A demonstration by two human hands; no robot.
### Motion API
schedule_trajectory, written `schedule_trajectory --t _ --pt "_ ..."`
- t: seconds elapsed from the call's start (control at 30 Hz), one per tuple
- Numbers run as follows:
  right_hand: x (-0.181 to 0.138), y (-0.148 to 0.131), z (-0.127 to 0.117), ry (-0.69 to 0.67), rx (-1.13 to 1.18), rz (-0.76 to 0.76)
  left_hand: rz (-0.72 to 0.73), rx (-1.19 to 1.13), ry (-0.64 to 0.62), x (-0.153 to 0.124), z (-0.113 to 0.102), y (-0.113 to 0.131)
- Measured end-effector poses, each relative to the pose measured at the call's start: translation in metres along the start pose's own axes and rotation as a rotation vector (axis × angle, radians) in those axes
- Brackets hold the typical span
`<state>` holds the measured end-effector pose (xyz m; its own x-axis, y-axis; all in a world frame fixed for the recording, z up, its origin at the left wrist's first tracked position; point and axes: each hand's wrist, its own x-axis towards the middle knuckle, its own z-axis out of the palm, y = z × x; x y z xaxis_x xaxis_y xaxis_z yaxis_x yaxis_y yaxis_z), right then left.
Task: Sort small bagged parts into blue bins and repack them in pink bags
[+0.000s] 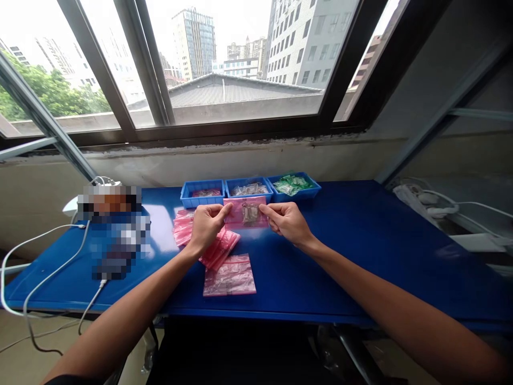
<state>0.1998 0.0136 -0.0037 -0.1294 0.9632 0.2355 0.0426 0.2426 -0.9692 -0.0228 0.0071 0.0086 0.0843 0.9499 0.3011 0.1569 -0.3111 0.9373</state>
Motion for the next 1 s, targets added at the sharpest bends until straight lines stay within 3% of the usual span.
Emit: schedule_trajectory --t 0.2,0.43,0.53,0.67,0.73,0.83,1.0 --pt "0.000 0.000 0.002 0.027 0.024 -0.066 0.096 0.050 0.098 -0.003 0.001 -0.002" --pt "-0.004 -0.004 0.002 0.127 0.018 -0.230 0.339 0.174 0.167 -0.007 0.000 0.005" --pt "-0.006 -0.006 0.001 0.052 -0.034 -0.162 0.289 0.202 0.141 -0.008 0.002 0.008" --pt "-0.005 -0.002 0.000 -0.055 -0.066 -0.093 0.155 0.140 -0.001 -0.008 0.006 0.005" --pt "-0.003 0.000 0.000 -0.096 -0.065 -0.082 0.156 0.156 0.010 -0.003 0.004 0.006" --pt "-0.001 0.001 -0.002 -0.131 -0.071 -0.080 0.162 0.216 0.096 0.018 -0.013 0.012" --pt "-0.001 0.002 -0.004 -0.155 -0.123 -0.110 0.092 0.471 0.249 0.074 -0.063 0.017"
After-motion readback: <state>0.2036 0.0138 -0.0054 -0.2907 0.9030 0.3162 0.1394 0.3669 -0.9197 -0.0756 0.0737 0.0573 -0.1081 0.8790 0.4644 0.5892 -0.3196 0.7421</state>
